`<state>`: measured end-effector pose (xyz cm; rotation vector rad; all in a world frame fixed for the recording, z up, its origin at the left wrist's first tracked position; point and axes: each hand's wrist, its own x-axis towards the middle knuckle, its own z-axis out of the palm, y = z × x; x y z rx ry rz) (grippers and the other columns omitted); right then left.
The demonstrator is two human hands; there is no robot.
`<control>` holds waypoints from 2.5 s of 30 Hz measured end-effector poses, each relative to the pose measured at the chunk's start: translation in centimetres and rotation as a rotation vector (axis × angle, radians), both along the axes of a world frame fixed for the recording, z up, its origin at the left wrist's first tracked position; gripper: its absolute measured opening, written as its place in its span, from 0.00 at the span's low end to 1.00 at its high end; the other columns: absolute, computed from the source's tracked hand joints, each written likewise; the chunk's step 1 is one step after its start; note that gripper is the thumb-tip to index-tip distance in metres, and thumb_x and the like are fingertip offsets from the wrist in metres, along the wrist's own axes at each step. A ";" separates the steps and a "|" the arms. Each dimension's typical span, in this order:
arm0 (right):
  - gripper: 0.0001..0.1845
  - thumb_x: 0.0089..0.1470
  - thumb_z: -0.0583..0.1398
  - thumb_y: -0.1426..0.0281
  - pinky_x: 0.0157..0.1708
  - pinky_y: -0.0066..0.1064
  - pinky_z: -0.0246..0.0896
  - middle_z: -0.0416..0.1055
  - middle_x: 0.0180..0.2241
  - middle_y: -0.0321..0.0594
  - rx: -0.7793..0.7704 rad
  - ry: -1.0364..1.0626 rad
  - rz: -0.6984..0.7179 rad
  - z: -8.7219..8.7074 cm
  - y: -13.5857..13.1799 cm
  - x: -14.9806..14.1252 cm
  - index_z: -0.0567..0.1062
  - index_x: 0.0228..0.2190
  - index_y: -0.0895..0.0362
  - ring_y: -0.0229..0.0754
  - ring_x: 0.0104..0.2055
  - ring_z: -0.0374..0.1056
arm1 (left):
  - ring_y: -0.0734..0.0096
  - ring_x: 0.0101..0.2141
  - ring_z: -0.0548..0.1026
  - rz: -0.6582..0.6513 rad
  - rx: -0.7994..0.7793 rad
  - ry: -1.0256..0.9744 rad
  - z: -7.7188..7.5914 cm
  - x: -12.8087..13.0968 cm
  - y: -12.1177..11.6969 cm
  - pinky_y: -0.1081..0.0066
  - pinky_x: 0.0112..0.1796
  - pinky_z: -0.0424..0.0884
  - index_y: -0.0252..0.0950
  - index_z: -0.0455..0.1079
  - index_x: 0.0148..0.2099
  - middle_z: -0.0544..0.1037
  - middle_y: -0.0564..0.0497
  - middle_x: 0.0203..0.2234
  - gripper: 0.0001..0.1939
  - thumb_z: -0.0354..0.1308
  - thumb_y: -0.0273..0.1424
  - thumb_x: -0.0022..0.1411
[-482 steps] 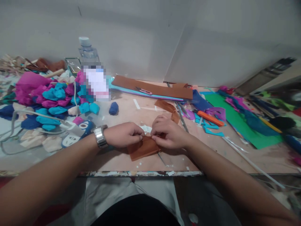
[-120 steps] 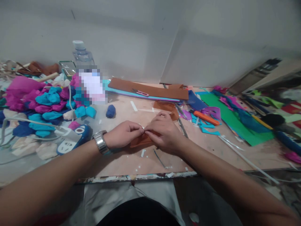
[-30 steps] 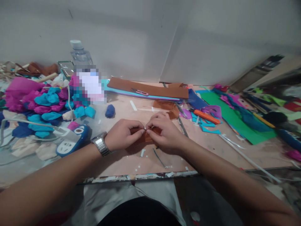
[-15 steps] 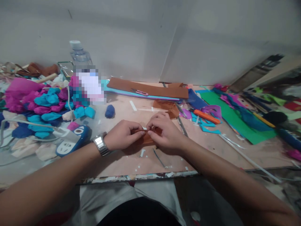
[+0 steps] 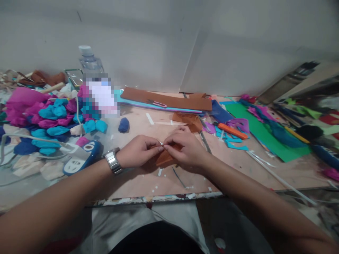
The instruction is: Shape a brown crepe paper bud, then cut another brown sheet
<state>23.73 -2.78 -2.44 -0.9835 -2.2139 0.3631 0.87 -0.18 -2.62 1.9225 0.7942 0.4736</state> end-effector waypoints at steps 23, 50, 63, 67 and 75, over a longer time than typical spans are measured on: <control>0.03 0.62 0.65 0.71 0.57 0.45 0.55 0.82 0.33 0.34 0.001 0.023 -0.046 -0.3 0.3 0.0 0.80 0.35 0.52 0.42 0.37 0.75 | 0.75 0.26 0.72 0.053 -0.186 -0.097 0.0 0.1 0.1 0.76 0.30 0.68 0.34 0.70 0.29 0.75 0.54 0.23 0.12 0.57 0.32 0.67; 0.07 0.66 0.62 0.69 0.59 0.47 0.54 0.82 0.33 0.34 0.149 -0.084 0.010 0.4 -0.2 0.0 0.82 0.38 0.50 0.41 0.37 0.74 | 0.74 0.27 0.72 0.124 -0.158 -0.147 -0.4 -0.1 0.3 0.74 0.30 0.67 0.32 0.75 0.37 0.77 0.51 0.26 0.15 0.63 0.41 0.66; 0.07 0.68 0.62 0.67 0.57 0.47 0.54 0.80 0.34 0.37 0.111 -0.134 0.011 0.4 -0.1 0.0 0.80 0.37 0.53 0.44 0.41 0.72 | 0.72 0.28 0.74 0.083 0.356 0.089 0.8 -0.3 -0.3 0.72 0.33 0.65 0.35 0.79 0.40 0.81 0.52 0.28 0.10 0.57 0.32 0.69; 0.05 0.67 0.63 0.69 0.57 0.46 0.53 0.79 0.34 0.36 0.085 -0.138 0.017 0.4 0.0 0.0 0.80 0.37 0.54 0.44 0.42 0.71 | 0.69 0.31 0.77 0.062 0.563 0.190 0.7 -0.4 -0.2 0.72 0.33 0.63 0.37 0.79 0.40 0.83 0.52 0.30 0.09 0.57 0.30 0.68; 0.06 0.67 0.60 0.72 0.56 0.47 0.52 0.76 0.36 0.41 -0.031 -0.185 0.023 1.1 -0.4 -0.3 0.76 0.35 0.56 0.47 0.46 0.68 | 0.70 0.30 0.78 0.017 0.781 0.212 -0.2 -0.4 -0.1 0.71 0.32 0.63 0.39 0.80 0.43 0.84 0.53 0.31 0.10 0.56 0.28 0.71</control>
